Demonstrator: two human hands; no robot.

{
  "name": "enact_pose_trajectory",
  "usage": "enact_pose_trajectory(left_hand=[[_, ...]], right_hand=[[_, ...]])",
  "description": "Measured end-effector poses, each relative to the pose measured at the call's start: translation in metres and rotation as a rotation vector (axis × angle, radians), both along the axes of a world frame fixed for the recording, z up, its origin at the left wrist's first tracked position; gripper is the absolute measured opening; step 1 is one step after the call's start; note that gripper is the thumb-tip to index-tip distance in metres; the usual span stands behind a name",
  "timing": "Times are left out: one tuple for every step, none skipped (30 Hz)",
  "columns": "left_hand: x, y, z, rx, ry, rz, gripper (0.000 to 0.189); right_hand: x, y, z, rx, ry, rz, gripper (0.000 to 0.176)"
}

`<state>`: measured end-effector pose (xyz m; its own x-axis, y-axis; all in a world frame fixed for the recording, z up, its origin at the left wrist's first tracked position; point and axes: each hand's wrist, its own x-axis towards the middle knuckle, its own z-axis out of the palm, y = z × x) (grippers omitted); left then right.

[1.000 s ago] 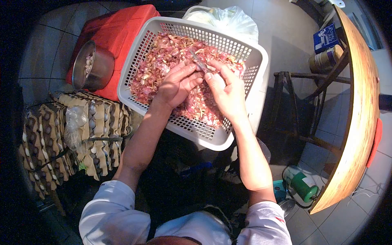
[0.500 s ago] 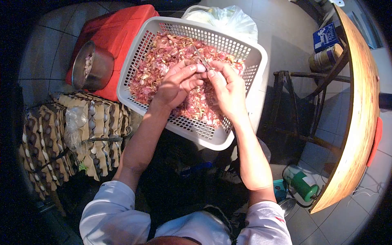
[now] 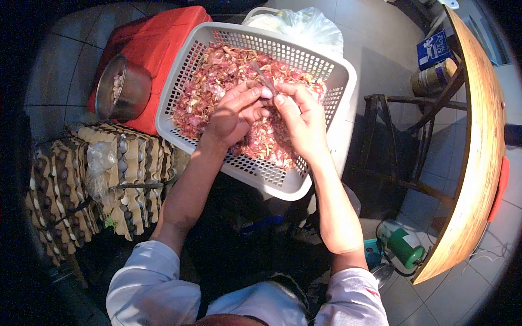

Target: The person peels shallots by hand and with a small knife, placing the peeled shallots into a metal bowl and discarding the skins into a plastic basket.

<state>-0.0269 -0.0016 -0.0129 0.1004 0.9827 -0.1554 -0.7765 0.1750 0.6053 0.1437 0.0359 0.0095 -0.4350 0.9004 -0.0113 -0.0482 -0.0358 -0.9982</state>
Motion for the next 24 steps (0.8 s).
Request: enact_pose_trajectory(left_hand=[[0.0,0.0,0.001,-0.004,-0.012,0.006,0.019],[0.001,-0.001,0.002,-0.008,-0.024,0.012,0.019],[0.001,-0.001,0.003,-0.012,-0.036,0.019,0.019],[0.001,0.0,0.002,-0.001,-0.042,0.02,0.019],[0.0,0.0,0.0,0.01,-0.046,0.021,0.019],[-0.001,0.001,0.0,0.021,-0.05,0.023,0.02],[-0.002,0.001,0.0,0.028,-0.069,0.025,0.019],[-0.002,0.001,0.0,0.034,-0.09,0.027,0.019],[-0.002,0.001,0.001,0.041,-0.111,0.03,0.018],[-0.002,0.001,0.003,0.027,-0.103,0.041,0.018],[-0.001,0.001,0.004,0.013,-0.095,0.052,0.017],[-0.001,0.0,0.005,-0.002,-0.087,0.063,0.017],[-0.002,0.0,0.003,-0.002,-0.069,0.056,0.018],[-0.002,0.0,-0.001,-0.001,-0.052,0.048,0.018],[-0.003,0.001,-0.002,-0.001,-0.035,0.041,0.019],[-0.003,0.0,-0.002,-0.001,-0.038,0.036,0.018],[-0.003,-0.001,-0.002,-0.001,-0.042,0.032,0.018],[-0.003,-0.001,-0.001,-0.001,-0.045,0.027,0.017],[-0.003,-0.001,0.001,-0.003,-0.043,0.028,0.017],[-0.002,-0.001,0.002,-0.005,-0.042,0.029,0.017],[-0.002,-0.001,0.003,-0.007,-0.04,0.03,0.017],[-0.002,-0.001,0.003,-0.008,-0.048,0.024,0.017],[-0.002,-0.001,0.003,-0.009,-0.056,0.017,0.017],[-0.002,0.0,0.003,-0.01,-0.064,0.011,0.017]], right_hand=[[0.001,0.001,-0.001,-0.094,0.067,0.012,0.027],[0.002,0.002,-0.003,-0.121,0.095,0.003,0.028],[0.004,0.004,-0.004,-0.148,0.122,-0.005,0.029],[0.004,0.005,-0.005,-0.175,0.149,-0.013,0.03],[0.004,0.004,-0.004,-0.125,0.105,0.004,0.031],[0.004,0.002,0.0,-0.076,0.063,0.02,0.032],[0.003,0.0,0.004,-0.027,0.021,0.035,0.033],[0.001,-0.002,0.007,-0.009,0.007,0.047,0.034],[0.001,-0.002,0.008,0.022,-0.029,0.045,0.033],[0.001,-0.002,0.008,0.052,-0.064,0.042,0.032],[0.001,-0.003,0.008,0.082,-0.1,0.04,0.031],[0.001,-0.003,0.007,0.109,-0.121,0.031,0.031],[0.0,-0.003,0.005,0.137,-0.141,0.022,0.03],[0.0,-0.003,0.005,0.165,-0.161,0.013,0.03],[0.0,-0.003,0.005,0.172,-0.159,0.0,0.029],[-0.001,-0.004,0.007,0.179,-0.157,-0.013,0.029],[-0.001,-0.004,0.007,0.187,-0.155,-0.025,0.028],[-0.002,-0.004,0.007,0.139,-0.1,-0.026,0.028],[-0.002,-0.004,0.006,0.09,-0.046,-0.027,0.027],[-0.003,-0.004,0.006,0.042,0.009,-0.027,0.026],[-0.002,-0.003,0.004,-0.013,0.05,-0.016,0.026],[-0.001,-0.002,0.001,-0.069,0.09,-0.004,0.025],[-0.001,-0.001,0.0,-0.125,0.131,0.007,0.025],[-0.001,-0.001,0.001,-0.122,0.133,0.007,0.025]])
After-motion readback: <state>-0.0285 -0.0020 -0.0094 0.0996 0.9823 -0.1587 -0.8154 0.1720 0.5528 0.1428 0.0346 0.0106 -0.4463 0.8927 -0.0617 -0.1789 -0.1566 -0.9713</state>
